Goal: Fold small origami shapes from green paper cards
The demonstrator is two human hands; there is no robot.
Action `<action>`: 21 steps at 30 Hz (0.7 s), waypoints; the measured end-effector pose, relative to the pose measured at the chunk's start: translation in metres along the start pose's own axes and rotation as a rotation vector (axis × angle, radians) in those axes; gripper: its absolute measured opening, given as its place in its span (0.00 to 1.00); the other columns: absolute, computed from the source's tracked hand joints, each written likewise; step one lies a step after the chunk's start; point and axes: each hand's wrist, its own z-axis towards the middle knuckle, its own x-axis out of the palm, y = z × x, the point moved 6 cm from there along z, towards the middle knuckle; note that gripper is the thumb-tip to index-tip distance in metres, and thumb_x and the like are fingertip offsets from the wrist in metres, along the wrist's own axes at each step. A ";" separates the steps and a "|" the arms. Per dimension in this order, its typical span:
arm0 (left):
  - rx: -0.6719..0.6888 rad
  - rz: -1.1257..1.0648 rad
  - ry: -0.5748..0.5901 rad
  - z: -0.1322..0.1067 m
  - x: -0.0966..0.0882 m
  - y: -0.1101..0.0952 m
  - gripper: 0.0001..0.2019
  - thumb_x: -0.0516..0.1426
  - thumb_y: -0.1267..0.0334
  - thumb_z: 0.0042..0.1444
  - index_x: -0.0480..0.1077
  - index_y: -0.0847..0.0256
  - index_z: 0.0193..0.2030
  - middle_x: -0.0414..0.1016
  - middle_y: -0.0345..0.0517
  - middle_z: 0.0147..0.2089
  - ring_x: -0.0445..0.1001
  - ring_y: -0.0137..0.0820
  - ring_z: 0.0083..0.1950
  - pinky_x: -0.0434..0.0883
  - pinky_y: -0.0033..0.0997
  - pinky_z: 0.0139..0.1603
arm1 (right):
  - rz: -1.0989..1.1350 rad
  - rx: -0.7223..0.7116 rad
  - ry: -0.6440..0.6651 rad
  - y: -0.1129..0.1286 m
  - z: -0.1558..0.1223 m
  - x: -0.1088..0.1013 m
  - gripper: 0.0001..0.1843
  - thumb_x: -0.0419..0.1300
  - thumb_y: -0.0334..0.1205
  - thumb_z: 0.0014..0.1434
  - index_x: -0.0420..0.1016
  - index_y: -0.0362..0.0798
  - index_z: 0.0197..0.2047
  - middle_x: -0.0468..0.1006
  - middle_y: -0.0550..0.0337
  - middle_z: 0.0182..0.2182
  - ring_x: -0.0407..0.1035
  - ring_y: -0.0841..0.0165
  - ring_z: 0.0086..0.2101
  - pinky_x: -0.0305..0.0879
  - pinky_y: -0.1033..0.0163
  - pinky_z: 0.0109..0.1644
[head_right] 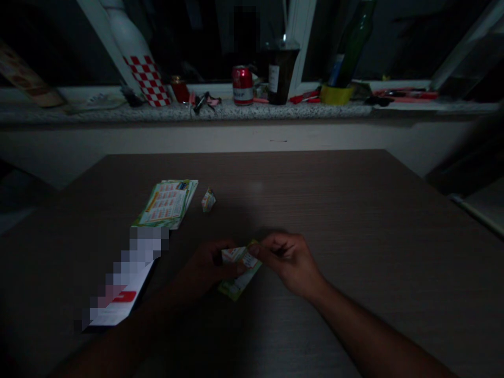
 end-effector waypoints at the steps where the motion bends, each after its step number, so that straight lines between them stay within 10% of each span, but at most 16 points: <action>1: 0.005 0.011 0.011 0.000 0.000 -0.001 0.14 0.68 0.59 0.42 0.73 0.65 0.33 0.74 0.41 0.28 0.72 0.28 0.29 0.66 0.26 0.30 | -0.005 -0.014 0.001 0.001 0.000 -0.001 0.14 0.67 0.47 0.49 0.75 0.45 0.22 0.75 0.62 0.19 0.65 0.73 0.21 0.62 0.67 0.25; 21: 0.034 -0.053 -0.024 0.000 0.005 0.004 0.12 0.67 0.57 0.43 0.76 0.63 0.31 0.76 0.41 0.28 0.73 0.27 0.28 0.68 0.26 0.31 | -0.048 -0.033 0.056 -0.003 -0.001 -0.002 0.16 0.59 0.48 0.57 0.71 0.45 0.25 0.67 0.64 0.18 0.60 0.73 0.21 0.56 0.67 0.25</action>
